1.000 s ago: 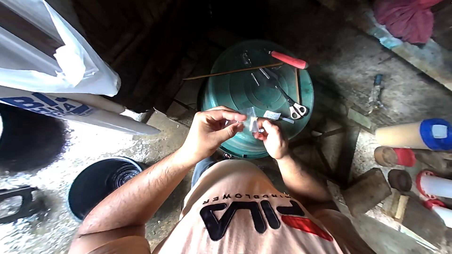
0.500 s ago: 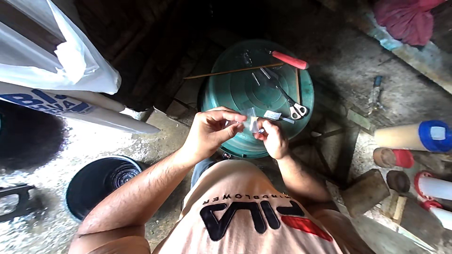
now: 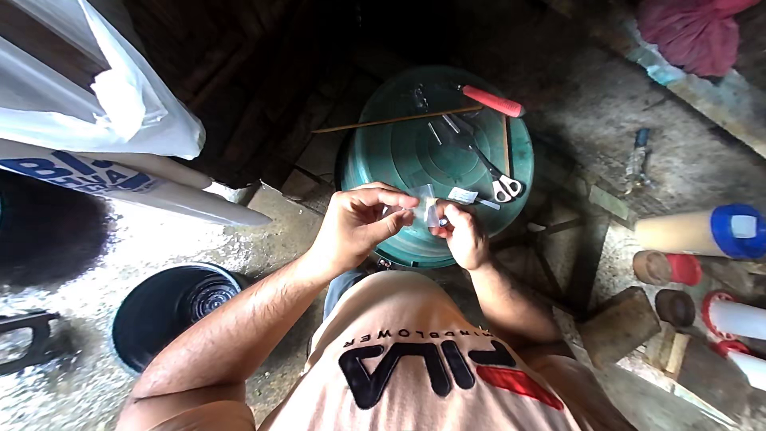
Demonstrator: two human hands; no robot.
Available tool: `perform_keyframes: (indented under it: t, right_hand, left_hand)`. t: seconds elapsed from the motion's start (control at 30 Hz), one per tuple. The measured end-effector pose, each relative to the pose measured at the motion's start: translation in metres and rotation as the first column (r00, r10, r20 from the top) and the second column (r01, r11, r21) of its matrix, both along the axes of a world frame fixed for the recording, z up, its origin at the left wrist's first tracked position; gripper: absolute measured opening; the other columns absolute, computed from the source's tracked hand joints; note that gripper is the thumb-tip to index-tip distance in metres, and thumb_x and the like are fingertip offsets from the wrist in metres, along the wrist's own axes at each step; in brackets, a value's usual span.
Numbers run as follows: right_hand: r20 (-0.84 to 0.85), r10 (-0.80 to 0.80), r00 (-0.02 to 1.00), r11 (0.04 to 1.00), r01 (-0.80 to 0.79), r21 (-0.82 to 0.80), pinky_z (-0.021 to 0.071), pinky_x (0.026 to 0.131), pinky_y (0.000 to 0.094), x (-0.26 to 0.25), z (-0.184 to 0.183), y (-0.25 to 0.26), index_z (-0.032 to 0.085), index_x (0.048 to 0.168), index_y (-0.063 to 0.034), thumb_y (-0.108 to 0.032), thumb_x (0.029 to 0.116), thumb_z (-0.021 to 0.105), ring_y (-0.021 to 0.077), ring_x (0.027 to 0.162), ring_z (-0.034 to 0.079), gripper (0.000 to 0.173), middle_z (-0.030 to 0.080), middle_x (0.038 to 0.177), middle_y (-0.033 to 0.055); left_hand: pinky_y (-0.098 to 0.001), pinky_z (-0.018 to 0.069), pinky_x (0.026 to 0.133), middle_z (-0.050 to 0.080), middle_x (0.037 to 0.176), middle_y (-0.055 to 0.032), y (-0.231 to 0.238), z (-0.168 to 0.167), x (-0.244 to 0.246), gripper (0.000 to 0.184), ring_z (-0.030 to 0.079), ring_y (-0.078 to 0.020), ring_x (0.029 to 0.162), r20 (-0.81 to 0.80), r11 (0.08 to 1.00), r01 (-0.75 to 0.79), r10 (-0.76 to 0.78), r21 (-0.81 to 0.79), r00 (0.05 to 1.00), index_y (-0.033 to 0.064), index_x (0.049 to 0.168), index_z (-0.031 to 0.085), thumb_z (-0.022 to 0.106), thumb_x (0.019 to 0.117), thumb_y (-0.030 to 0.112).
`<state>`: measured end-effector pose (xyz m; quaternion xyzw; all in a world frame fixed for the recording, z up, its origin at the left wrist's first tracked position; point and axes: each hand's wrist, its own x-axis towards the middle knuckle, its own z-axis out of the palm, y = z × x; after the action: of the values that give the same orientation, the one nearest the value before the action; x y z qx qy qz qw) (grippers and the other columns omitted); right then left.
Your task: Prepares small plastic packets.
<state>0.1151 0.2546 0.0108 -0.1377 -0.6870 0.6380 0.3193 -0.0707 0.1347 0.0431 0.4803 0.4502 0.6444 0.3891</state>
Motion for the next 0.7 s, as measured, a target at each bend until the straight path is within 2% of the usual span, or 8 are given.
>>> perform_keyframes:
  t: [0.7]
  right_hand:
    - [0.002, -0.008, 1.000, 1.000, 0.008, -0.016, 0.0385, 0.050, 0.0161, -0.0039, 0.0021, 0.0011, 0.061, 0.080, -0.0129, -0.030, 0.1090, 0.027, -0.0008, 0.055, 0.045, 0.048, 0.052, 0.066, -0.0072]
  left_hand:
    - [-0.0296, 0.0632, 0.075, 0.072, 0.106, -0.0073, -0.0014, -0.0030, 0.0025, 0.016, 0.071, -0.0153, 0.083, 0.014, 1.000, 0.015, -0.015, 0.010, 1.000, 0.0007, 0.107, 0.074, 0.072, 0.0903, 0.001]
